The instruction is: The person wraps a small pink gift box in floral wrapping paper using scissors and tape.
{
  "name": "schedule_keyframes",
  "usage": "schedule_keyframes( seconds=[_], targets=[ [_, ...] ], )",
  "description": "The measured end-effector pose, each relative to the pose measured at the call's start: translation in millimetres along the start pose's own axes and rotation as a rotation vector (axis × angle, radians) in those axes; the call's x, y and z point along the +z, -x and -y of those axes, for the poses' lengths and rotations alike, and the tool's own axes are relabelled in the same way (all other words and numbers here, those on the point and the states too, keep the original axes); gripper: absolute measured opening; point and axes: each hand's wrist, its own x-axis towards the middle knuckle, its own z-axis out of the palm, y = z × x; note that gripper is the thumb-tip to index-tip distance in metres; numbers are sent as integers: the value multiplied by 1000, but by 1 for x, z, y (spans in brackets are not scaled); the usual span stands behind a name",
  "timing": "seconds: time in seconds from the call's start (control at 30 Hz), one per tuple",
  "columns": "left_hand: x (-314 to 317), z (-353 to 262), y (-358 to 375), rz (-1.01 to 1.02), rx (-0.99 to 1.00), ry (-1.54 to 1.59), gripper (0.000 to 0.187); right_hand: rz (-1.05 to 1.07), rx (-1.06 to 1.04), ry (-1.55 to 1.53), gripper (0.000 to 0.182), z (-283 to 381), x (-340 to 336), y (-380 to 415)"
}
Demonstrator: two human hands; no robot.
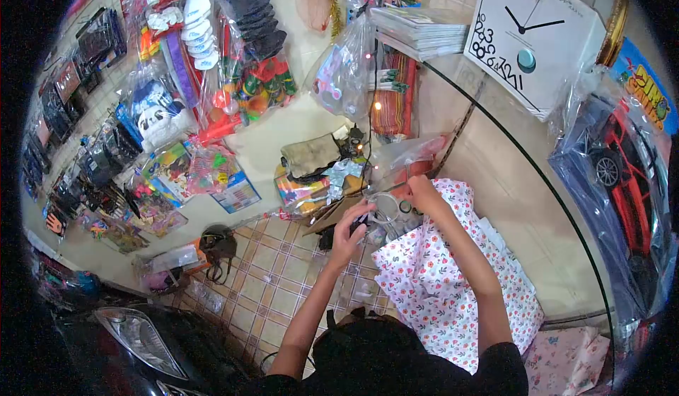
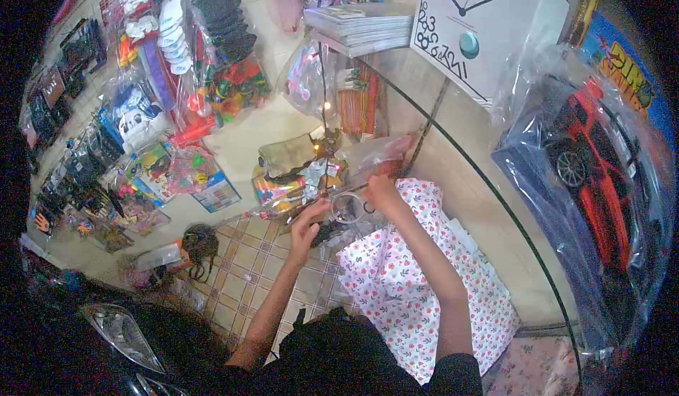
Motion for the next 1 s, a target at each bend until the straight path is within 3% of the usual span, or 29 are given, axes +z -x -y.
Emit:
schedule_keyframes(
  seconds=[0.1, 0.2, 0.3, 0.43, 0.47, 0.6, 0.7, 0.73, 1.0],
  targets=[
    [1, -5, 11, 61, 30, -73, 47, 289, 11, -709, 31, 49, -47, 37],
    [7, -4, 21, 105, 64, -102, 43, 343, -212, -826, 39, 55, -47, 65],
    [16, -13, 30, 139, 63, -110, 43, 368, -250, -828, 33, 52, -49, 82],
    [28, -23, 44, 179, 64, -187, 42, 418, -130, -916, 23, 50, -59, 108],
    [32, -27, 48, 180, 63, -186, 41, 387, -168, -814, 21, 50, -62, 115],
    [51, -48, 62, 219, 67, -143, 40, 181, -168, -871, 17, 49, -66, 150],
    [65, -56, 79, 214, 72, -206, 35, -74, -15, -990, 16, 46, -76, 182],
    [72, -58, 88, 204, 68, -244, 34, -170, -93, -949, 14, 47, -80, 195],
    [108, -36, 145, 253, 214, -641, 40, -243, -112, -629, 36, 41, -52, 300]
  ],
)
